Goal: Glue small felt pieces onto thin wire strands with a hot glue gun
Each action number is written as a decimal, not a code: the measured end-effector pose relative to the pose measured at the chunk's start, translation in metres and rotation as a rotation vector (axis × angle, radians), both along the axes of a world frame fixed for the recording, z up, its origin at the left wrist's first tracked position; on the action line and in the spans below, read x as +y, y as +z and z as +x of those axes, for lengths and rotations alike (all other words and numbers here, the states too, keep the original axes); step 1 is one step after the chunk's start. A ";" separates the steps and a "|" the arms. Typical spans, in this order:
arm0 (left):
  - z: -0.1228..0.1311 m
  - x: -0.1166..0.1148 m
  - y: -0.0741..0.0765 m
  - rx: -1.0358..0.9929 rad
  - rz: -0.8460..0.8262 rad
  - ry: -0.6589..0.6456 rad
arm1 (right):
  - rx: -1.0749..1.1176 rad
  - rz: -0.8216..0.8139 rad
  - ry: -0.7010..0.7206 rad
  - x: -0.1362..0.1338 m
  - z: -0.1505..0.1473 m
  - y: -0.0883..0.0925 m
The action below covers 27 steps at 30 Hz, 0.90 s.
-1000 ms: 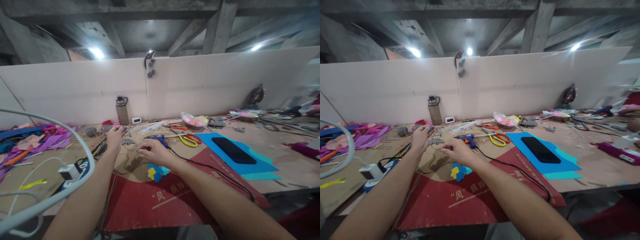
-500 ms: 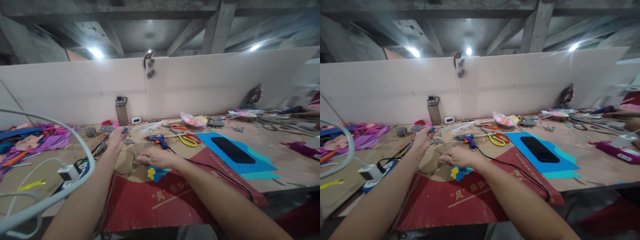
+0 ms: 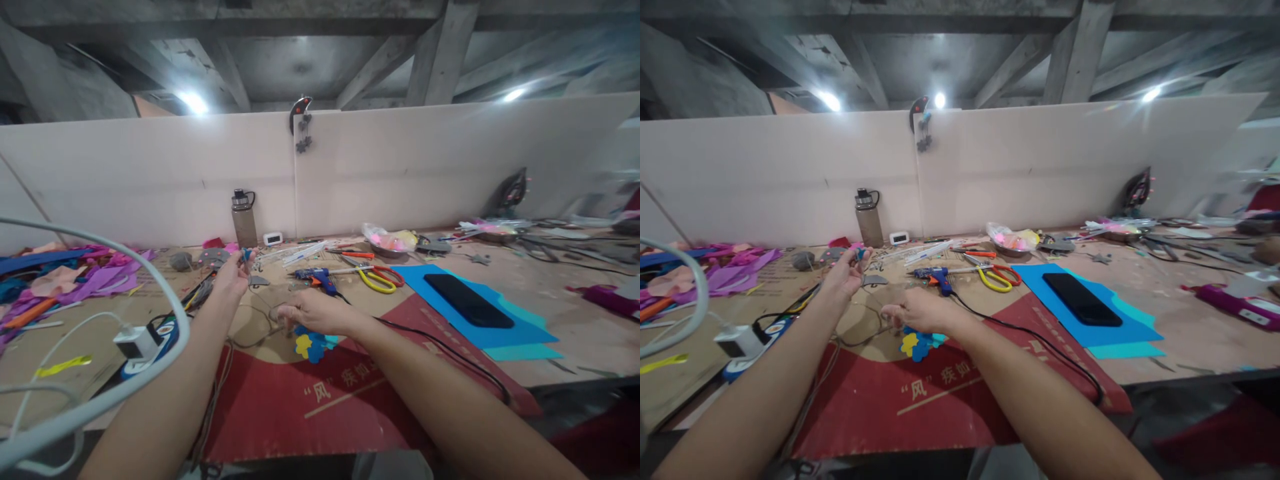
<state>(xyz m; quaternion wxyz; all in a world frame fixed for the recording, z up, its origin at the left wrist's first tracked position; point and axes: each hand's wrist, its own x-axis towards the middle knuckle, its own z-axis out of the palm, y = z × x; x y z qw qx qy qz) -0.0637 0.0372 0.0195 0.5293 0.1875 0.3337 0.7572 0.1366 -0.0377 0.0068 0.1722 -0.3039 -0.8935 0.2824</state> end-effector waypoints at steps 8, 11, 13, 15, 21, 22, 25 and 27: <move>0.003 -0.003 0.001 0.020 0.002 -0.013 | -0.036 0.052 -0.089 0.000 0.000 -0.001; 0.004 -0.004 0.002 0.028 -0.002 -0.019 | -0.027 0.069 -0.103 -0.001 0.000 0.000; 0.004 -0.004 0.002 0.032 -0.007 -0.017 | -0.022 0.061 -0.106 -0.001 0.001 0.001; 0.004 -0.003 0.001 0.037 -0.004 -0.010 | -0.016 0.054 -0.109 -0.001 0.001 0.001; 0.002 0.001 -0.002 0.063 0.013 -0.009 | -0.001 0.053 -0.113 0.002 0.000 -0.005; 0.002 0.001 -0.002 0.069 0.017 -0.014 | 0.007 0.047 -0.118 0.003 0.000 -0.007; 0.002 0.000 -0.002 0.090 0.019 -0.006 | 0.062 0.079 -0.166 0.009 0.002 -0.010; 0.003 -0.001 -0.003 0.119 0.027 0.000 | 0.110 0.151 -0.247 0.015 0.005 -0.010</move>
